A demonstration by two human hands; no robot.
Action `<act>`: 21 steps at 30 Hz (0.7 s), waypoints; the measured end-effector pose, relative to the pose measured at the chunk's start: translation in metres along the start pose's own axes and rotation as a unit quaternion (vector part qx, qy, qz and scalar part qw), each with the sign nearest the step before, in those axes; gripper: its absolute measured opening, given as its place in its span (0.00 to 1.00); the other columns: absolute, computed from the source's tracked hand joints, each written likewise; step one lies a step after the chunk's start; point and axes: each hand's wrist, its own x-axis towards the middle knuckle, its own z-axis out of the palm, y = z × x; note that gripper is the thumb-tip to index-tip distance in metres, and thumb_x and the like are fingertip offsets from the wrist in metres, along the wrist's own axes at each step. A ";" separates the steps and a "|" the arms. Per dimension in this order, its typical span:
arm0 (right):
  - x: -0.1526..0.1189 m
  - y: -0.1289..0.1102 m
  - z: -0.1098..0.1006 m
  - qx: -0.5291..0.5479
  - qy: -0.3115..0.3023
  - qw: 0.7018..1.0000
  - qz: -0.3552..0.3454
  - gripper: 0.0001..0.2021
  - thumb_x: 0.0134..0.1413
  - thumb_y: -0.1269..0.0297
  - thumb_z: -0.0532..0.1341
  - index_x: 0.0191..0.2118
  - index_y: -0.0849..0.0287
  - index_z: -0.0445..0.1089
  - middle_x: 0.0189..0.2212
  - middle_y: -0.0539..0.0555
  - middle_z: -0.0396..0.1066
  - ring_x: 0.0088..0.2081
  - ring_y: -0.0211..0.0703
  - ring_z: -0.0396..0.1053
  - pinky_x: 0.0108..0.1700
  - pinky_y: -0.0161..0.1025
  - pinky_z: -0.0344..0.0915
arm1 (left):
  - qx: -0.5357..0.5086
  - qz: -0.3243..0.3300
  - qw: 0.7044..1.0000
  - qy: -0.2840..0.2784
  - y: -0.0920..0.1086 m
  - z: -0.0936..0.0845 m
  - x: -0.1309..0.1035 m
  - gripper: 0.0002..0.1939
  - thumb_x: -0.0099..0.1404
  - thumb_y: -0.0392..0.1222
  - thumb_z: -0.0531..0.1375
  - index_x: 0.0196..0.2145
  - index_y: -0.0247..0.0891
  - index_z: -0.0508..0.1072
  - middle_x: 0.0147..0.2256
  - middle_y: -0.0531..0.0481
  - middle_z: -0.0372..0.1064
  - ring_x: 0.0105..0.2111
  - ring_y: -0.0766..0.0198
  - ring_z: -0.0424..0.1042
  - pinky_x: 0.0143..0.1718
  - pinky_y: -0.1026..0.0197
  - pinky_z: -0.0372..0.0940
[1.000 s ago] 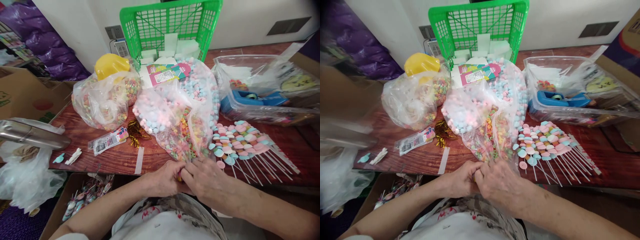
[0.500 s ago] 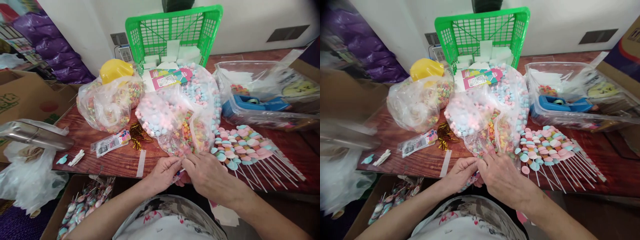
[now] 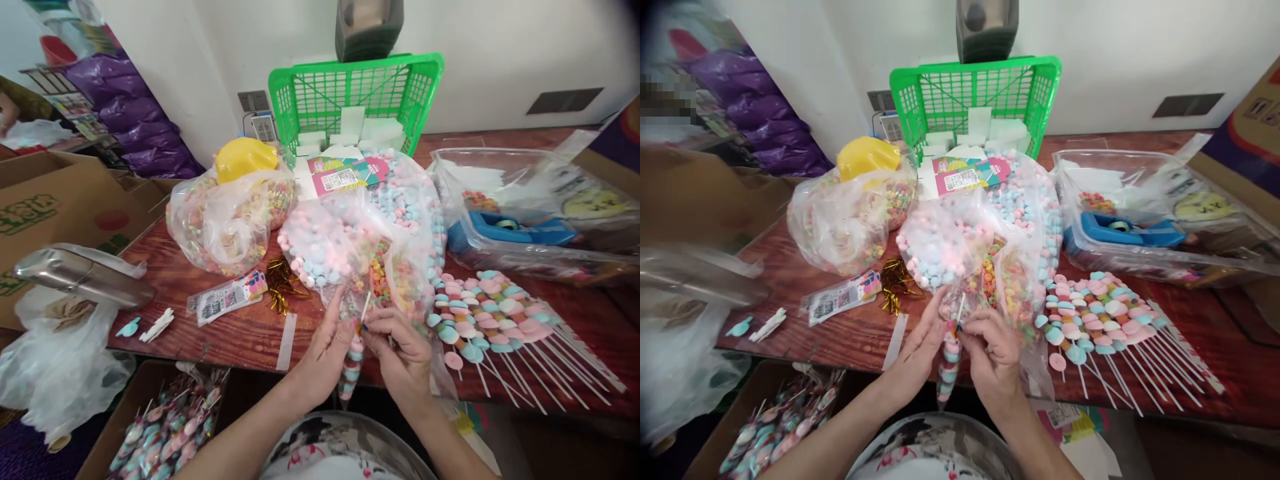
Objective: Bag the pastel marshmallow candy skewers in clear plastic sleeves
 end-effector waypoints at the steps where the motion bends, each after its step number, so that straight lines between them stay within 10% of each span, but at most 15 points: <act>1: 0.002 0.001 0.001 -0.008 0.005 1.000 -0.008 0.06 0.57 0.75 0.59 0.32 0.57 0.69 0.31 0.51 0.70 0.34 0.40 0.69 0.36 0.38 0.66 | -0.019 -0.021 0.999 -0.038 -0.003 -0.003 -0.001 0.32 0.64 0.57 0.57 0.62 0.43 0.58 0.30 0.52 0.68 0.22 0.70 0.66 0.24 0.66 0.64; 7: 0.006 -0.004 0.005 -0.053 -0.062 0.992 -0.092 0.08 0.58 0.77 0.56 0.38 0.56 0.68 0.29 0.50 0.71 0.31 0.39 0.68 0.36 0.38 0.64 | -0.019 -0.025 0.997 -0.064 -0.019 -0.016 0.000 0.21 0.66 0.59 0.54 0.29 0.36 0.65 0.18 0.57 0.58 0.13 0.72 0.59 0.15 0.68 0.55; 12: 0.001 -0.006 0.013 -0.038 -0.025 0.997 -0.056 0.09 0.59 0.77 0.55 0.36 0.56 0.66 0.26 0.48 0.68 0.29 0.38 0.66 0.35 0.38 0.64 | 0.123 0.052 0.989 -0.058 -0.012 -0.017 -0.004 0.20 0.69 0.53 0.52 0.26 0.35 0.64 0.22 0.54 0.60 0.22 0.71 0.62 0.26 0.68 0.60; 17: 0.010 -0.008 0.016 -0.148 0.002 0.966 -0.212 0.14 0.55 0.80 0.54 0.44 0.58 0.66 0.32 0.55 0.69 0.34 0.43 0.65 0.36 0.42 0.63 | -0.038 -0.013 0.991 -0.130 -0.012 -0.015 0.000 0.21 0.65 0.58 0.55 0.31 0.35 0.66 0.26 0.52 0.64 0.23 0.70 0.65 0.27 0.66 0.63; 21: 0.021 -0.005 0.026 -0.113 0.011 0.984 -0.140 0.08 0.57 0.76 0.55 0.38 0.56 0.67 0.30 0.52 0.67 0.32 0.41 0.64 0.36 0.41 0.62 | -0.063 -0.031 0.990 -0.121 -0.018 -0.013 0.007 0.20 0.65 0.59 0.55 0.35 0.37 0.66 0.20 0.56 0.63 0.15 0.71 0.62 0.18 0.68 0.58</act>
